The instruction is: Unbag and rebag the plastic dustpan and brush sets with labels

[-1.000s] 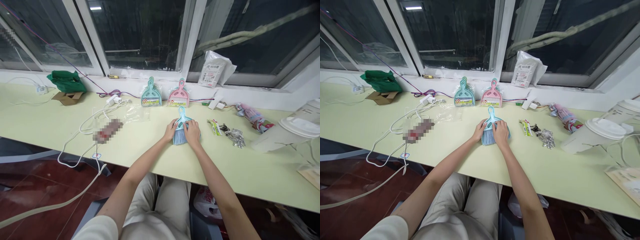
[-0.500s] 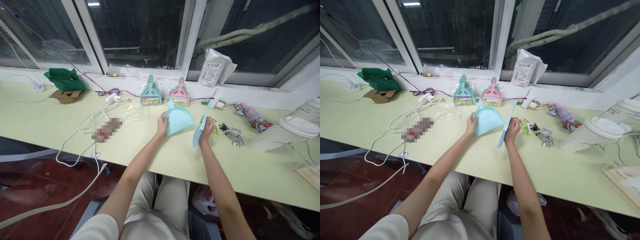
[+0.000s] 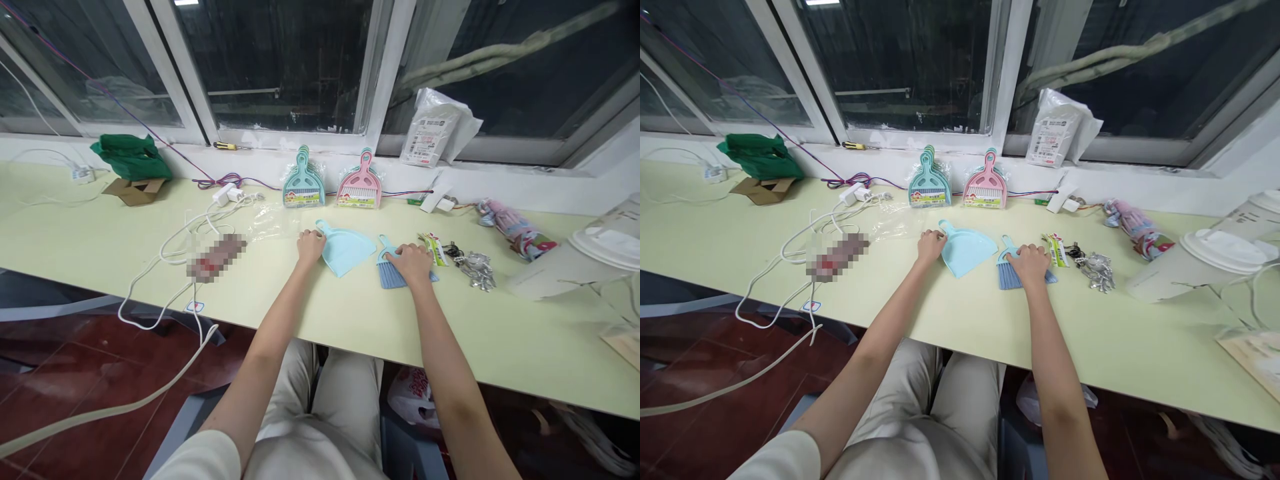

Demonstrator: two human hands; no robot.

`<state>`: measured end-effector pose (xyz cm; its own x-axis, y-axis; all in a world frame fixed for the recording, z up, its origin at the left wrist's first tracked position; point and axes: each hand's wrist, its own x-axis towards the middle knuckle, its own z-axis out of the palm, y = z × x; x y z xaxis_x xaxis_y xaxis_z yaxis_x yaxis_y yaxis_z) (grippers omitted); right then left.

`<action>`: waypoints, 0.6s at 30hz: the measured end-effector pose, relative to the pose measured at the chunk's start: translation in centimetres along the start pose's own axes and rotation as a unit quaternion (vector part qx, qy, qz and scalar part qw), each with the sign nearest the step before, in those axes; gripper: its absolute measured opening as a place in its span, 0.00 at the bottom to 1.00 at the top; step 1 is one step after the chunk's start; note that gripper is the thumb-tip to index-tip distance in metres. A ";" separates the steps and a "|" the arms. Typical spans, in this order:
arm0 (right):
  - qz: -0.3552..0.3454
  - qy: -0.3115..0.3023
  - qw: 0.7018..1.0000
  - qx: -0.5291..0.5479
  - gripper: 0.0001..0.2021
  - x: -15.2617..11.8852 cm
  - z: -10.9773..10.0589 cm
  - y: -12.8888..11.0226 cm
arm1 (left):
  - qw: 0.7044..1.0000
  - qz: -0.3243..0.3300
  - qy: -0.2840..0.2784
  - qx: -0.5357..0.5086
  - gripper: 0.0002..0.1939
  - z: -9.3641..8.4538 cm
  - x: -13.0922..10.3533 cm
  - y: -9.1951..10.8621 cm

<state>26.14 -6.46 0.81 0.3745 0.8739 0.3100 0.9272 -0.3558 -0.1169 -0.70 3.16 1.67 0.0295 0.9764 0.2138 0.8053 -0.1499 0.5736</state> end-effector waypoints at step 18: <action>-0.094 -0.005 0.980 0.176 0.08 -1.1 -0.1 -4.6 | 0.910 0.401 -0.056 0.091 0.13 2.4 -3.3 3.8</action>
<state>21.51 -5.80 1.08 0.1948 0.9170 0.3481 0.9246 -0.0531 -0.3773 3.72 -0.31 1.24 0.7024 0.5760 0.4182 0.5834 -0.8024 0.1253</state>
